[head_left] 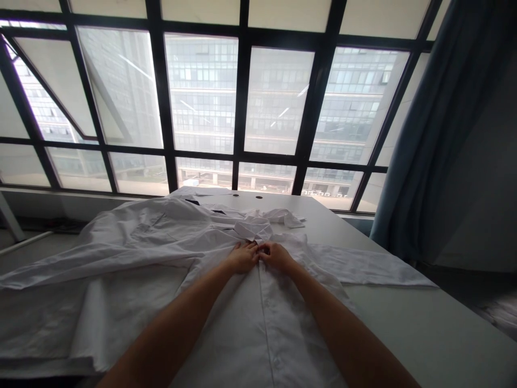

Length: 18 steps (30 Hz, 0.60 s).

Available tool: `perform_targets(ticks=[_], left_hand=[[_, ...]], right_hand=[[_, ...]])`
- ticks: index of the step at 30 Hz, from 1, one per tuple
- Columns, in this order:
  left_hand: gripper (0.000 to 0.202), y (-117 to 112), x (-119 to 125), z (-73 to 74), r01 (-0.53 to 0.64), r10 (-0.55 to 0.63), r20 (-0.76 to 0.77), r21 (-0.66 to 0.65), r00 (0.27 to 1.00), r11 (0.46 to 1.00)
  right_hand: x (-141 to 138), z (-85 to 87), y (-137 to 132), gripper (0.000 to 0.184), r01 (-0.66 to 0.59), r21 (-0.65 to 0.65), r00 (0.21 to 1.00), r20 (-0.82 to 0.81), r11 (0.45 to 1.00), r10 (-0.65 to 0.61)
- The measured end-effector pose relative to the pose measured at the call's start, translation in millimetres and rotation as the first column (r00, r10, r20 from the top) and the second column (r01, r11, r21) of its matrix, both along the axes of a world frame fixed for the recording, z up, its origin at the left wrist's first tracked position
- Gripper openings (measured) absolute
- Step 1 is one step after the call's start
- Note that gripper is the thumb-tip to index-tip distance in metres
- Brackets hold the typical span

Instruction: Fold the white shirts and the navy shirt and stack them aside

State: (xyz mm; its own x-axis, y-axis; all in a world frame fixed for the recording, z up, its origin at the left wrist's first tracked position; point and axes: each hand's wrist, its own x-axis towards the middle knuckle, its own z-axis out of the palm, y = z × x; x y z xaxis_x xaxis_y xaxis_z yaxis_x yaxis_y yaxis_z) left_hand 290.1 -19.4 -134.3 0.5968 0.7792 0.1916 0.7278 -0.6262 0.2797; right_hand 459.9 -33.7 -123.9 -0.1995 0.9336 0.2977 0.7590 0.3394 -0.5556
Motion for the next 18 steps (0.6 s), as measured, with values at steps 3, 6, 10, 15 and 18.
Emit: perform_targets(ticks=[3, 6, 10, 15, 18], left_hand=[[0.048, 2.3, -2.3, -1.9, 0.015, -0.016, -0.067, -0.016, 0.998, 1.0], [0.047, 2.7, -1.1, -1.9, -0.009, 0.012, -0.109, 0.026, 0.994, 1.0], [0.044, -4.9, 2.5, 1.5, -0.099, 0.108, -0.081, 0.104, 0.991, 0.99], [0.035, -29.9, 6.3, 12.2, -0.225, 0.227, 0.014, 0.197, 0.974, 0.954], [0.024, -46.8, 8.1, 15.8, -0.229, 0.223, 0.056, 0.134, 0.973, 0.964]], right_hand=[[1.6, 7.8, -2.2, 0.021, -0.103, -0.024, 0.992, 0.066, 0.994, 0.104], [-3.6, 13.1, -13.6, 0.029, -0.083, -0.044, 0.984, 0.157, 0.996, 0.089], [-25.1, 12.7, -46.9, 0.039, 0.088, 0.046, 0.938, 0.332, 0.995, -0.098], [-46.4, 15.7, -79.1, 0.028, 0.198, 0.047, 0.873, 0.446, 0.979, -0.198], [-43.7, 18.2, -81.3, 0.026, 0.227, -0.025, 0.877, 0.44, 0.974, -0.193]])
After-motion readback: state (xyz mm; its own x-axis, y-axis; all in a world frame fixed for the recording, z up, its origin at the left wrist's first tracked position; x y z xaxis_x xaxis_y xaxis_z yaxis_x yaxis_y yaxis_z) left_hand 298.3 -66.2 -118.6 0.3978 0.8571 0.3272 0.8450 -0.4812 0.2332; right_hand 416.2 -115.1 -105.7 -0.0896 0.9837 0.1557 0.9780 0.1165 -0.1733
